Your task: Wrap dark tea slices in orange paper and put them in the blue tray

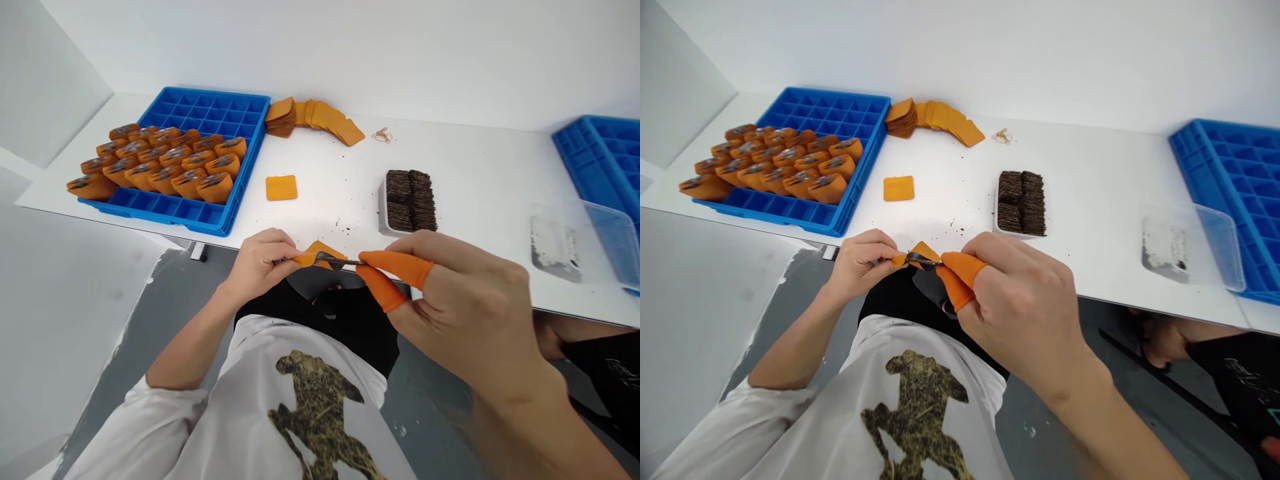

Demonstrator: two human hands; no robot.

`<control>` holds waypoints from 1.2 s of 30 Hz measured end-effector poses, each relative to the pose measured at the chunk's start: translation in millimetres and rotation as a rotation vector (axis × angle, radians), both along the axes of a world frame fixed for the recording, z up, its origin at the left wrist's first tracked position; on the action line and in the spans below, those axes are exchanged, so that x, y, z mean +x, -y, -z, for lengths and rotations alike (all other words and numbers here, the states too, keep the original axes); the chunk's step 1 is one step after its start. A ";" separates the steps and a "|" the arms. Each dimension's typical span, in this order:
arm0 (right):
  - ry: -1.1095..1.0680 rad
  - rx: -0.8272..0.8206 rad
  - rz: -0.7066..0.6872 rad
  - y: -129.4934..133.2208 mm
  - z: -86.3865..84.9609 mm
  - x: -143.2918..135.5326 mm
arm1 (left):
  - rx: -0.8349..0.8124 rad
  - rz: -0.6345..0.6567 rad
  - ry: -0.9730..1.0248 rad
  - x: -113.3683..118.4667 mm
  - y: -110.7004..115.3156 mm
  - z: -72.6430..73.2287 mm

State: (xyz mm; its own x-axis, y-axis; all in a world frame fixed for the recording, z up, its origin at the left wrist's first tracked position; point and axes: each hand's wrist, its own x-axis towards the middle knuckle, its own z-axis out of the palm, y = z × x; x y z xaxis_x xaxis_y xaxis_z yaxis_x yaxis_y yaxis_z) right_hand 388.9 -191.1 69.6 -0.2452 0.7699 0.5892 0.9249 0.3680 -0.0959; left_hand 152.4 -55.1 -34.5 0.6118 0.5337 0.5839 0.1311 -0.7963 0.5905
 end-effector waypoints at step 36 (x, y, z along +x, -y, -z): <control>-0.218 -0.071 -0.058 -6.6 28.4 8.3 | -0.111 -0.005 0.269 10.3 16.9 -10.6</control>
State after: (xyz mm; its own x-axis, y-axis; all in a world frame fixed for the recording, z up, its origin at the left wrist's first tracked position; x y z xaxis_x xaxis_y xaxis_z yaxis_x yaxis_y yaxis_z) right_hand 397.3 -184.5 41.2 -0.1633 0.7995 0.5780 0.8567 0.4054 -0.3188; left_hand 162.7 -72.0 -23.9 0.4403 0.6061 0.6624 -0.0384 -0.7244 0.6883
